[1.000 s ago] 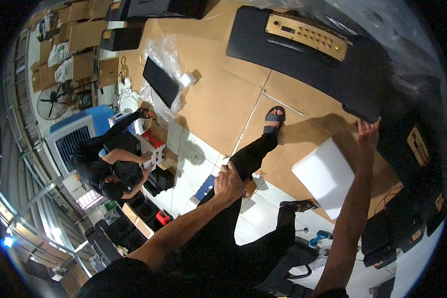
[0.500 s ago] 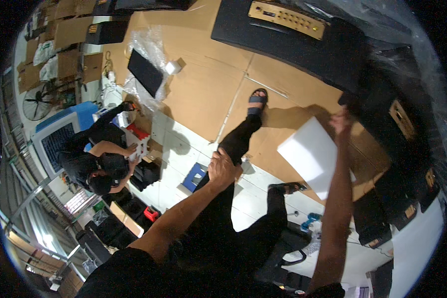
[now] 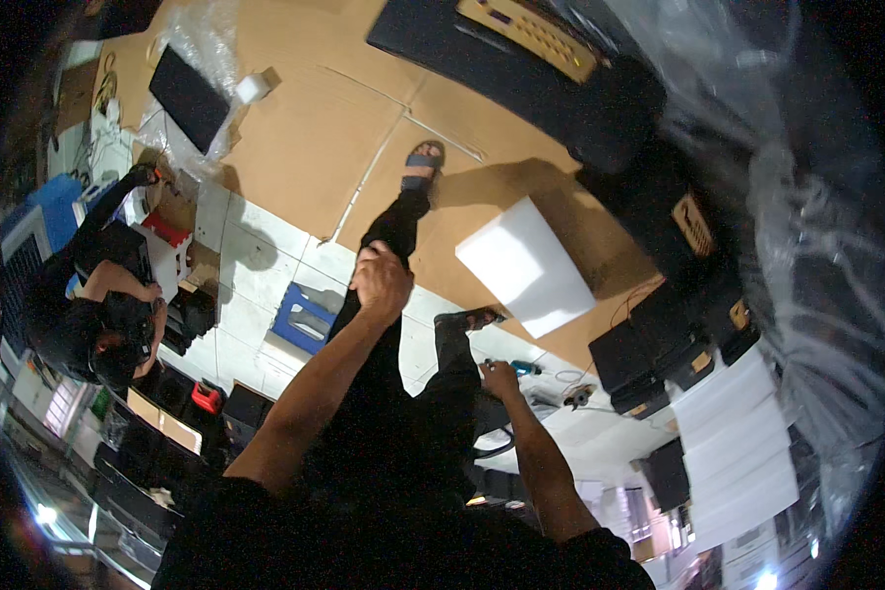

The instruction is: The person assembles a black speaker by hammering a corner piece into place, then moves the speaker aside. They unwrap a second speaker from bubble wrap and use a soldering iron to heat and remove a corner piece from its frame.

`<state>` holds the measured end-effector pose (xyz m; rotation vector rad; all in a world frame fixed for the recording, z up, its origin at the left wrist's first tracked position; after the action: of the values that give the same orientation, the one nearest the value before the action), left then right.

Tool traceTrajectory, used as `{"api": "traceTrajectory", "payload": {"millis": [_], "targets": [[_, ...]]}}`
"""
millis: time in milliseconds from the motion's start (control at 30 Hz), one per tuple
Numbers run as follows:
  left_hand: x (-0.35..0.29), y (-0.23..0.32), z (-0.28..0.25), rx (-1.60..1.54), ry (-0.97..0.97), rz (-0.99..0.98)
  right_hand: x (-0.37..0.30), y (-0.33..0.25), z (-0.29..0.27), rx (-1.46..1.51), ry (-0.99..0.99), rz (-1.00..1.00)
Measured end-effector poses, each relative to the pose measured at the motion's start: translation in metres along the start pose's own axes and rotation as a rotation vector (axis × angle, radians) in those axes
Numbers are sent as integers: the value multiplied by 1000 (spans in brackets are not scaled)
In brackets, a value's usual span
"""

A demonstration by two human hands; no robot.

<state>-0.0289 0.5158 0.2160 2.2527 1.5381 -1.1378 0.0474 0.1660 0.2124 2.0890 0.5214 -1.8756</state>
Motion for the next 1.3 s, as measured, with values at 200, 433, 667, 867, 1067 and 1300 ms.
{"api": "traceTrajectory", "payload": {"millis": [200, 433, 667, 867, 1067, 1300], "targets": [[34, -19, -18, -309, -247, 53, -41, -103, -132, 576, 188, 65], [28, -115, -67, -996, -463, -69, -113, -221, -288, 423, 304, -146], [-33, -209, -14, -1384, -96, -316, -113, -242, -389, -78, 133, -426], [-70, -244, -34, -1869, 179, -909, -137, -375, -458, -399, 302, -457], [-55, -195, -22, -2210, 210, -1428, -87, -547, -513, -773, 297, -695], [-46, -201, -87, -2153, 220, -1417, -123, -757, -467, -697, 181, -668]]}}
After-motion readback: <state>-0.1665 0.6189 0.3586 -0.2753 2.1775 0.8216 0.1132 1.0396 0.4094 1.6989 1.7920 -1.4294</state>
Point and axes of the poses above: each hand's wrist, its own x-axis towards the middle knuckle, its own z-axis out of the palm, y = z × x, the point moved 1 cm from there along x, towards the middle knuckle, and after that the axes turned 8 degrees about -x, right-handed, at the moved point
